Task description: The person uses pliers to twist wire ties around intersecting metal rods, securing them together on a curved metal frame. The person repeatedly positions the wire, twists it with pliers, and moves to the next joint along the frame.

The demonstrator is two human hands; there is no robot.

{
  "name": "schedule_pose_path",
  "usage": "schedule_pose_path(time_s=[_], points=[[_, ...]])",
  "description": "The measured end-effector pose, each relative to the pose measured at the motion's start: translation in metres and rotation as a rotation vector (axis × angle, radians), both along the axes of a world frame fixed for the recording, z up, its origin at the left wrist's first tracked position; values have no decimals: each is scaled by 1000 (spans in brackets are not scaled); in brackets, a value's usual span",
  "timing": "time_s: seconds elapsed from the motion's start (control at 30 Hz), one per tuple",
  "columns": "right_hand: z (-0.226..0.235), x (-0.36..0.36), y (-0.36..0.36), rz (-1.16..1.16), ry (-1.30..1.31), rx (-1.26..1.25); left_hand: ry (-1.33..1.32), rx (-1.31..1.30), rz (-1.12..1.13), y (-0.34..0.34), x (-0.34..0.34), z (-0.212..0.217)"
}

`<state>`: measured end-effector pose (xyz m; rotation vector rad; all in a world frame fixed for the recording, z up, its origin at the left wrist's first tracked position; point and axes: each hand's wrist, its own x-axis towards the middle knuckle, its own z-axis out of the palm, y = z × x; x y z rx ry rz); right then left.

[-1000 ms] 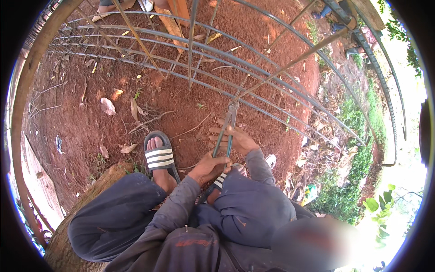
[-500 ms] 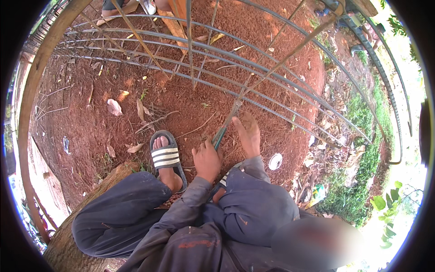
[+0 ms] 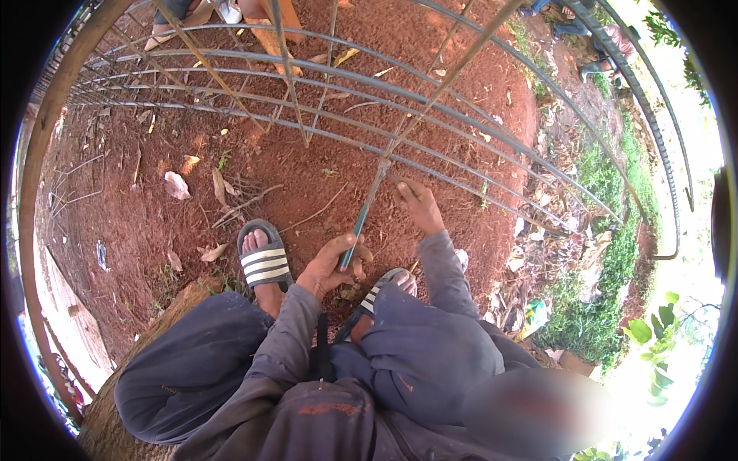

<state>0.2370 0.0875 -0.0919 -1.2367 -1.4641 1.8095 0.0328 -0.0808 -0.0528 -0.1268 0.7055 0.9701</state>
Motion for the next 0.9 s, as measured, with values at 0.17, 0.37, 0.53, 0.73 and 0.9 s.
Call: schedule_pose_path(time_s=[0.17, 0.37, 0.53, 0.73, 0.9], points=[[-21, -2, -4, 11, -64, 24, -308, 78, 248, 7, 41, 11], [-31, -3, -13, 11, -111, 67, -805, 176, 329, 52, 74, 50], [-29, -1, -9, 47, -162, 210, -699, 36, 146, 52, 66, 29], [6, -13, -48, -194, -185, 105, 381, -85, -272, 30, 38, -11], [17, -82, -58, -339, 196, -485, 1895, 24, -567, 38, 43, 6]])
